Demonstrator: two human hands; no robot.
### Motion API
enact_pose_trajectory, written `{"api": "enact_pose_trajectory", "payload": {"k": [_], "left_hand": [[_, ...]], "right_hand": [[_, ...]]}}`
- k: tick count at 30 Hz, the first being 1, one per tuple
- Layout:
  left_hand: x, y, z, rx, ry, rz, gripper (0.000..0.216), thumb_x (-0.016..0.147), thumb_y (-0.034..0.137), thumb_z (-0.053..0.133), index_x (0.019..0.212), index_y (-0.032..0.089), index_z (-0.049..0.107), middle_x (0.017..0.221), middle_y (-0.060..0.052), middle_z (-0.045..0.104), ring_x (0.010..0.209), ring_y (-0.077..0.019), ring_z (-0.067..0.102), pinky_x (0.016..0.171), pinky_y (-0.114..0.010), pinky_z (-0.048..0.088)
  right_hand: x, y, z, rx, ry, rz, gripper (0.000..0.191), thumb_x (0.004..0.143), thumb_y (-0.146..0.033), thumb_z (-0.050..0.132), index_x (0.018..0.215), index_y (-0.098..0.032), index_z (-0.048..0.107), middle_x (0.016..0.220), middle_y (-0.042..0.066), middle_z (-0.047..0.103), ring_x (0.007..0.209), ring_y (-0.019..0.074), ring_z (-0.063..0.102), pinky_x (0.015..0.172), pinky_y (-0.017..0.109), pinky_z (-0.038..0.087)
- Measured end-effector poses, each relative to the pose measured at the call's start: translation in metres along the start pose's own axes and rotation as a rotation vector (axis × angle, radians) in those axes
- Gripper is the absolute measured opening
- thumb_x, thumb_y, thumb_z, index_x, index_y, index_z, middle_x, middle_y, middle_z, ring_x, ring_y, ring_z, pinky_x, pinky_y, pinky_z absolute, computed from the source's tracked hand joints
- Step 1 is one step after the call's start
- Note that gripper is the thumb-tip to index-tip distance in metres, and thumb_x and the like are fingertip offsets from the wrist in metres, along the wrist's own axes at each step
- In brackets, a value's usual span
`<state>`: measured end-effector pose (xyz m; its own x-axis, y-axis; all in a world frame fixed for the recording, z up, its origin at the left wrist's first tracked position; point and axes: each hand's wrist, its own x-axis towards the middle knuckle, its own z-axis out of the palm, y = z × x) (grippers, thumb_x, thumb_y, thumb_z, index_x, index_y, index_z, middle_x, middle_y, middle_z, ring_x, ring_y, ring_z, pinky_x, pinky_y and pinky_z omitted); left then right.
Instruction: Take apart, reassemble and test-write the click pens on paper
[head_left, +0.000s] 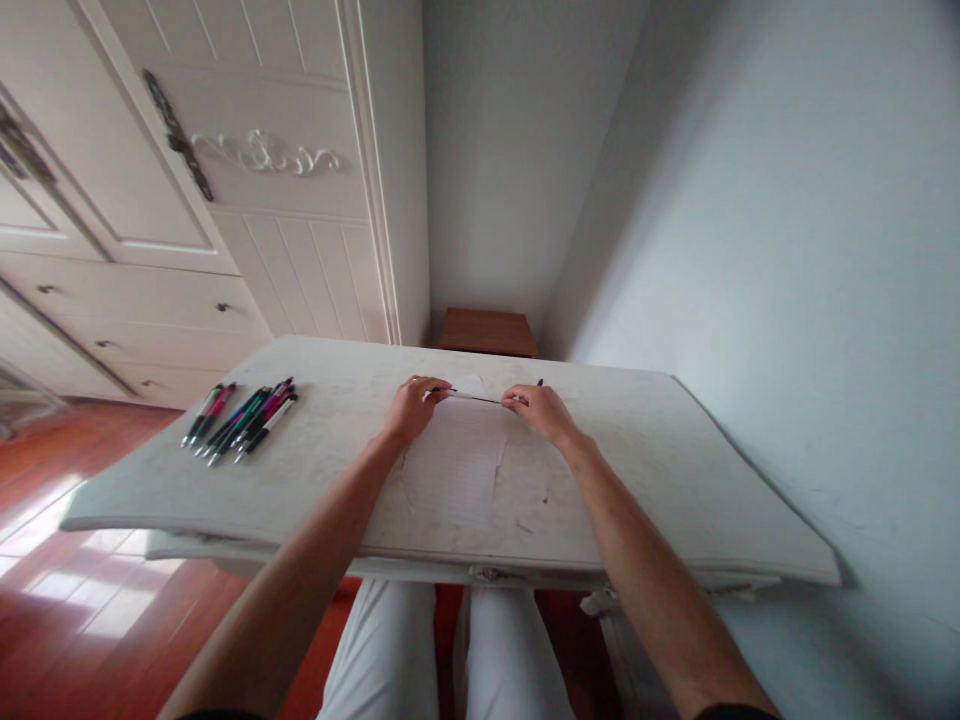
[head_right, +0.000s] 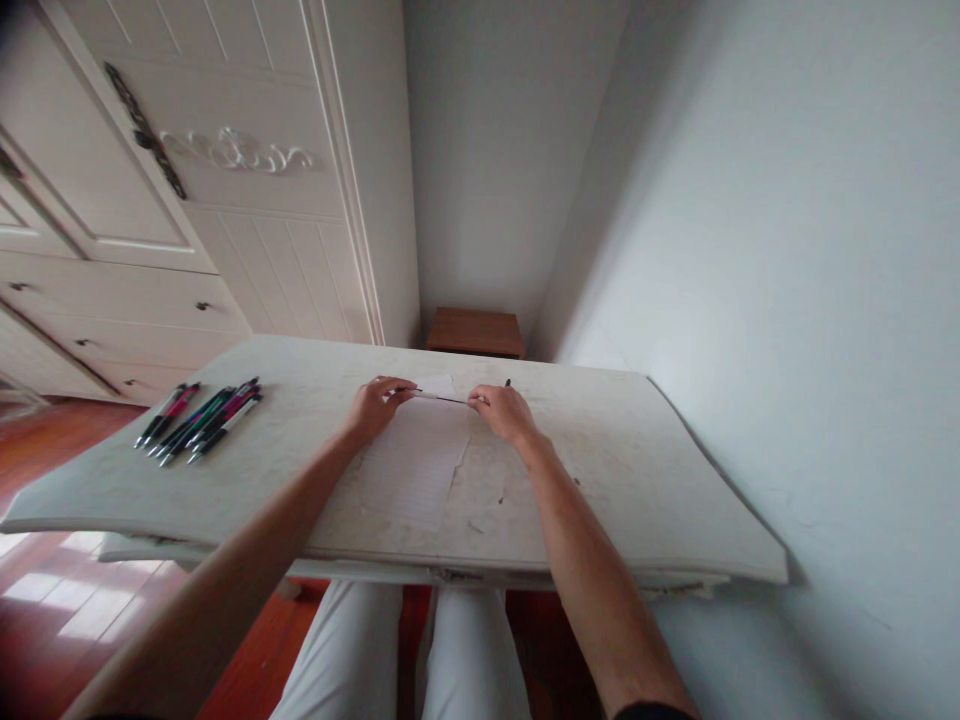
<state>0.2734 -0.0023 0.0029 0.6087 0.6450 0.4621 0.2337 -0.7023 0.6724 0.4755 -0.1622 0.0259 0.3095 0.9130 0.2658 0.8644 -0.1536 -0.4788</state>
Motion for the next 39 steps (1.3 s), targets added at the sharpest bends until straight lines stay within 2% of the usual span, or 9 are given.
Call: {"api": "enact_pose_trajectory", "payload": {"k": [8,16,22,25,27,30,33,35,39], "left_hand": [[-0.003,0.008,-0.001,-0.002,-0.056,0.031,0.015,0.082,0.022,0.064,0.089,0.023,0.077,0.094,-0.004,0.076,0.092,-0.0228,0.066,0.089,-0.036,0.05],[-0.003,0.005,0.001,-0.015,-0.046,0.016,0.016,0.082,0.024,0.063,0.09,0.023,0.077,0.095,-0.004,0.076,0.091,-0.0224,0.066,0.088,-0.035,0.05],[-0.002,0.001,0.003,-0.011,-0.041,0.007,0.017,0.083,0.026,0.062,0.091,0.023,0.077,0.094,-0.004,0.076,0.088,-0.0218,0.065,0.085,-0.034,0.05],[-0.002,0.001,0.003,-0.011,-0.038,-0.011,0.018,0.082,0.027,0.063,0.092,0.022,0.077,0.094,-0.005,0.076,0.085,-0.0212,0.065,0.082,-0.033,0.05],[-0.001,0.002,0.002,-0.01,-0.032,-0.02,0.019,0.082,0.027,0.062,0.092,0.022,0.077,0.094,-0.004,0.076,0.083,-0.0208,0.065,0.081,-0.032,0.05],[-0.001,0.004,0.001,-0.013,-0.021,-0.033,0.018,0.081,0.026,0.062,0.091,0.022,0.077,0.093,-0.004,0.076,0.082,-0.0206,0.065,0.079,-0.032,0.05],[0.0,0.006,0.001,-0.029,-0.02,-0.044,0.018,0.08,0.023,0.063,0.09,0.022,0.078,0.093,-0.004,0.076,0.082,-0.0207,0.065,0.079,-0.032,0.05],[0.0,0.006,0.0,-0.034,-0.022,-0.048,0.018,0.08,0.022,0.063,0.089,0.022,0.078,0.093,-0.004,0.076,0.083,-0.0209,0.065,0.08,-0.032,0.05],[0.0,0.006,0.0,-0.035,-0.016,-0.04,0.018,0.08,0.023,0.062,0.09,0.022,0.077,0.093,-0.004,0.076,0.084,-0.0211,0.065,0.079,-0.032,0.05]], "right_hand": [[0.0,-0.003,0.004,0.02,-0.031,-0.066,0.017,0.09,-0.028,0.06,0.091,-0.022,0.076,0.078,0.003,0.074,0.068,0.0156,0.064,0.066,0.024,0.04],[-0.001,-0.004,0.007,0.009,-0.038,-0.074,0.018,0.09,-0.028,0.06,0.092,-0.023,0.077,0.081,0.003,0.075,0.07,0.0158,0.065,0.067,0.024,0.041],[0.0,-0.002,0.007,0.079,0.028,-0.077,0.02,0.091,-0.033,0.058,0.093,-0.024,0.075,0.087,0.003,0.076,0.076,0.0178,0.068,0.072,0.026,0.046],[0.0,-0.001,0.003,0.126,0.162,-0.074,0.027,0.094,-0.039,0.052,0.099,-0.024,0.074,0.096,0.006,0.076,0.086,0.0208,0.07,0.077,0.028,0.048],[0.001,0.001,-0.002,0.141,0.289,-0.042,0.032,0.095,-0.041,0.048,0.105,-0.023,0.072,0.101,0.008,0.076,0.089,0.0223,0.069,0.079,0.03,0.049],[0.002,0.006,-0.009,0.099,0.455,0.051,0.036,0.096,-0.041,0.043,0.107,-0.02,0.071,0.097,0.01,0.075,0.084,0.0232,0.068,0.077,0.032,0.049],[0.004,0.013,-0.013,0.018,0.545,0.146,0.035,0.094,-0.035,0.043,0.106,-0.017,0.07,0.093,0.011,0.073,0.082,0.0238,0.066,0.078,0.034,0.048],[0.004,0.018,-0.012,-0.047,0.527,0.219,0.032,0.091,-0.032,0.048,0.109,-0.016,0.07,0.095,0.012,0.07,0.083,0.0239,0.064,0.078,0.035,0.048],[0.003,0.025,-0.007,-0.143,0.379,0.322,0.025,0.084,-0.029,0.06,0.103,-0.019,0.072,0.102,0.013,0.064,0.087,0.0231,0.063,0.078,0.033,0.047]]}}
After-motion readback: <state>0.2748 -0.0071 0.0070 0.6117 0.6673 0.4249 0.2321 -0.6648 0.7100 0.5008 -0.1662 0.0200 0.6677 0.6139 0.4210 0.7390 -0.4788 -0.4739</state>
